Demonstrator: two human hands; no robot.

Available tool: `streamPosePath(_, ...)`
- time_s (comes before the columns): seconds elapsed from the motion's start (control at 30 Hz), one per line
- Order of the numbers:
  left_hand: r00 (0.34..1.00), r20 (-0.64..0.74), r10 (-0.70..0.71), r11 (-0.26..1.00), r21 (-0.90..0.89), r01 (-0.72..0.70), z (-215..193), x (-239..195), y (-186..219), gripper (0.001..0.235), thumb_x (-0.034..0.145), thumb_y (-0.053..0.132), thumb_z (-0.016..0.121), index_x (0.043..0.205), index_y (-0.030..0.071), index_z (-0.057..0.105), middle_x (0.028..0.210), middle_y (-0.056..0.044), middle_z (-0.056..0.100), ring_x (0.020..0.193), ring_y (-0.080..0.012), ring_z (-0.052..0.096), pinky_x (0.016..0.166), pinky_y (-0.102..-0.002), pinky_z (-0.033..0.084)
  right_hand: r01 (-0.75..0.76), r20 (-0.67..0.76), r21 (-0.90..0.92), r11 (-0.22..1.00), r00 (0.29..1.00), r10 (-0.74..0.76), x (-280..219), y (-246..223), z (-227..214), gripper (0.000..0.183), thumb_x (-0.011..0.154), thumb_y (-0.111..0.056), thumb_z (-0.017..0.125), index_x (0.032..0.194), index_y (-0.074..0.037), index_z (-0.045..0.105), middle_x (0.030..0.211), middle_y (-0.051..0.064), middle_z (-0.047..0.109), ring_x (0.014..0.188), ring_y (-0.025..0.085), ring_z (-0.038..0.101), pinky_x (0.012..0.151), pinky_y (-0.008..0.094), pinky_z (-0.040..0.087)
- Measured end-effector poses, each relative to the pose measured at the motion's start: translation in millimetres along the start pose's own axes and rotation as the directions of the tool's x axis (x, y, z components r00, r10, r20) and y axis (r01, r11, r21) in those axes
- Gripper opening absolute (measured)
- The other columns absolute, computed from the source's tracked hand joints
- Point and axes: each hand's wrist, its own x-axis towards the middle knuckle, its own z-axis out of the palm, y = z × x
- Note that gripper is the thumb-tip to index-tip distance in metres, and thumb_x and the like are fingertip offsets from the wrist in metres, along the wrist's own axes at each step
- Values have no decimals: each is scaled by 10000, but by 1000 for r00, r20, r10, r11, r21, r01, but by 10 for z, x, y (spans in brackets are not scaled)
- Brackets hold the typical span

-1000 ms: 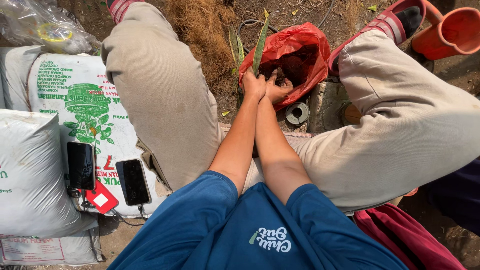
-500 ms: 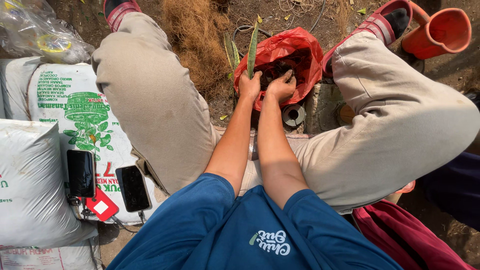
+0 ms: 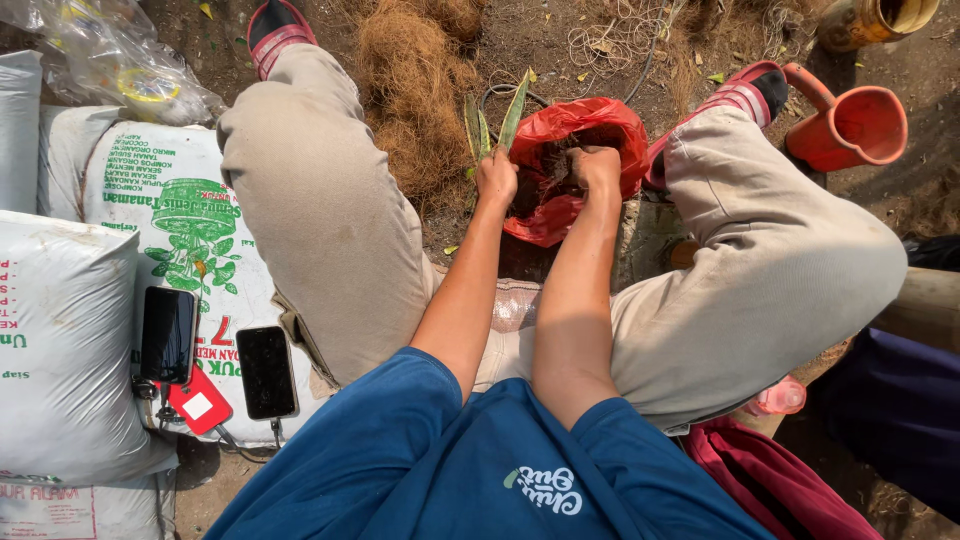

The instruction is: The person sits on the ground and plants small seedlings into red plastic bags filled with soil. They hold each seedling, place it into the soil, and press the soil around the base to secure it.

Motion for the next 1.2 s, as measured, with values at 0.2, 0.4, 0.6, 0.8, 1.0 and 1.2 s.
streamPosePath(0.2, 920, 376, -115, 913, -326, 247, -143, -374, 426, 676, 969, 502, 556, 1403, -7, 460, 1110, -182, 643, 746, -284, 772, 617, -430, 667, 287, 319, 195, 938, 886, -337, -584, -424, -526, 440, 835, -131, 780, 1255, -14, 720, 1096, 53, 761, 959, 120, 686, 859, 280, 548)
streamPosePath(0.4, 924, 382, 28, 964, -254, 76, -142, -369, 541, 741, 1003, 598, 488, 1363, -45, 567, 954, -100, 626, 712, -187, 625, 577, -338, 557, 226, 262, 392, 892, 902, -343, -1071, -743, -577, 276, 890, -104, 815, 1106, 36, 717, 1013, 69, 734, 922, 160, 659, 831, 292, 534)
streamPosePath(0.6, 915, 403, -9, 982, -167, 84, -197, -374, 620, 520, 1084, 320, 297, 1517, 46, 390, 1150, -195, 585, 783, -245, 577, 638, -371, 565, 469, 55, 476, 744, 829, -557, -1221, -896, -596, 507, 744, 36, 859, 1173, -12, 593, 1087, 25, 680, 1001, 116, 671, 884, 281, 585)
streamPosePath(0.8, 894, 433, 112, 981, -193, -29, -282, -309, 662, 485, 1085, 296, 364, 1521, 84, 379, 1362, -153, 548, 948, -232, 608, 739, -371, 592, 292, 172, 576, 763, 870, -462, -1081, -829, -628, 405, 812, 24, 835, 1189, 26, 685, 1045, 65, 740, 914, 121, 712, 840, 272, 609)
streamPosePath(1.0, 820, 533, 210, 903, -427, 46, -246, -275, 604, 433, 1101, 286, 369, 1418, 43, 536, 1107, -118, 691, 861, -212, 680, 695, -360, 594, 206, 230, 566, 799, 891, -392, -895, -647, -521, 365, 846, 0, 838, 1182, 26, 696, 989, 81, 721, 804, 140, 652, 687, 277, 519)
streamPosePath(1.2, 793, 581, 182, 914, -398, 82, -141, -39, 397, 493, 1121, 355, 366, 1407, 4, 559, 1162, -140, 695, 980, -233, 665, 830, -396, 541, 174, 205, 597, 783, 911, -359, -796, -604, -487, 329, 845, -10, 823, 1148, 8, 695, 957, 60, 731, 780, 110, 688, 677, 250, 565)
